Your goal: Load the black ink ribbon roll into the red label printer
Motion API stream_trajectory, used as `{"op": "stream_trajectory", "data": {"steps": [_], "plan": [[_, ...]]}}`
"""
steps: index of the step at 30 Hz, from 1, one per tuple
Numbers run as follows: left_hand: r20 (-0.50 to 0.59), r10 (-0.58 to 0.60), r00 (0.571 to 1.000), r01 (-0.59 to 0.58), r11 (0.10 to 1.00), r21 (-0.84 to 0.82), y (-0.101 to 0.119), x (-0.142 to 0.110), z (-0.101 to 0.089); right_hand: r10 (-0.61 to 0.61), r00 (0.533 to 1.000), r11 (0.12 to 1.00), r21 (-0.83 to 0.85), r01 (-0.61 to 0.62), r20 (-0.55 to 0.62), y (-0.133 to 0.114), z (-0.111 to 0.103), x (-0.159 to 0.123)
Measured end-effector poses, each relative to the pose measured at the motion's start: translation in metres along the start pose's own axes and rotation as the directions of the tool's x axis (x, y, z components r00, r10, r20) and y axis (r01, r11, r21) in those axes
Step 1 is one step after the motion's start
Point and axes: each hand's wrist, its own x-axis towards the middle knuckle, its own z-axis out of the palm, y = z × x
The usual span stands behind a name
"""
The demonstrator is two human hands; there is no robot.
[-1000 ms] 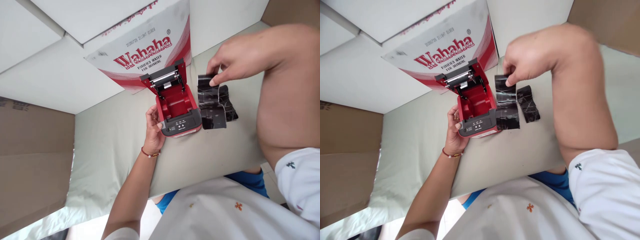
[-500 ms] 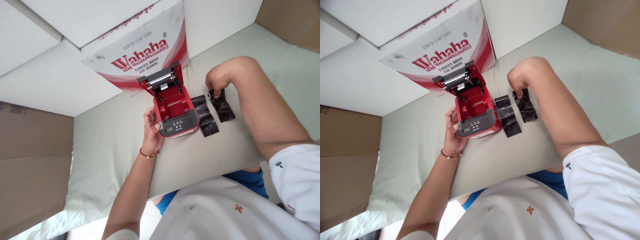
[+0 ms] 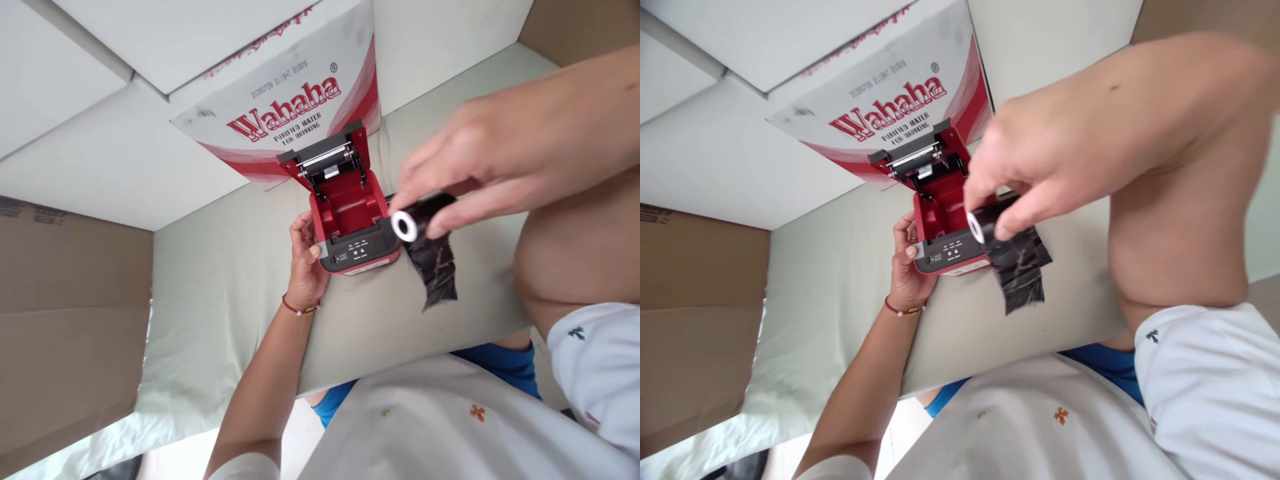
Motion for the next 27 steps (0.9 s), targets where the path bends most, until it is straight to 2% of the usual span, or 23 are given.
{"op": "stream_trajectory", "data": {"steps": [2, 3, 4, 5, 7, 9, 11, 13, 15, 17, 21, 25, 27], "plan": [[-0.006, 0.005, 1.0, -0.005, 1.0, 0.007, 0.001, 0.0, 0.002, -0.207, 0.973, 0.975, -0.054, 0.214, 0.105, -0.017, 0.011, 0.014], [-0.012, 0.014, 1.0, -0.014, 1.0, 0.012, 0.0, -0.001, 0.003, -0.268, 0.958, 0.955, -0.102, 0.278, 0.107, -0.026, 0.019, 0.023], [-0.019, 0.026, 0.999, -0.026, 0.999, 0.02, -0.001, -0.001, 0.004, -0.286, 0.957, 0.943, -0.161, 0.291, 0.055, -0.035, 0.027, 0.032], [-0.029, 0.045, 0.999, -0.044, 0.998, 0.034, -0.003, -0.002, 0.005, -0.274, 0.962, 0.936, -0.231, 0.266, -0.002, -0.044, 0.036, 0.04], [-0.064, 0.127, 0.99, -0.12, 0.987, 0.105, -0.006, -0.004, 0.007, -0.153, 0.982, 0.942, -0.315, 0.112, -0.108, -0.059, 0.053, 0.054], [-0.094, 0.275, 0.957, -0.24, 0.931, 0.275, -0.007, -0.009, 0.009, -0.042, 0.99, 0.945, -0.326, -0.004, -0.135, -0.068, 0.068, 0.065], [-0.055, 0.461, 0.886, -0.372, 0.777, 0.508, -0.002, -0.016, 0.012, 0.003, 0.993, 0.948, -0.315, -0.042, -0.122, -0.071, 0.078, 0.072], [0.076, 0.62, 0.781, -0.49, 0.533, 0.69, 0.006, -0.024, 0.018, 0.013, 0.992, 0.949, -0.31, -0.052, -0.127, -0.07, 0.083, 0.078], [0.272, 0.659, 0.702, -0.585, 0.315, 0.747, 0.015, -0.031, 0.026, 0.019, 0.992, 0.949, -0.31, -0.059, -0.128, -0.068, 0.086, 0.082], [0.402, 0.622, 0.672, -0.622, 0.18, 0.762, 0.022, -0.036, 0.034, 0.031, 0.99, 0.949, -0.308, -0.072, -0.134, -0.066, 0.087, 0.085], [0.465, 0.643, 0.609, -0.622, 0.023, 0.783, 0.025, -0.037, 0.043, 0.073, 0.983, 0.947, -0.297, -0.122, -0.17, -0.064, 0.09, 0.091], [0.496, 0.649, 0.576, -0.64, -0.019, 0.768, 0.025, -0.036, 0.041, 0.084, 0.981, 0.954, -0.27, -0.13, -0.176, -0.06, 0.089, 0.093], [0.507, 0.639, 0.578, -0.644, -0.025, 0.765, 0.025, -0.036, 0.04, 0.024, 0.99, 0.965, -0.256, -0.059, -0.139, -0.06, 0.081, 0.087]]}}
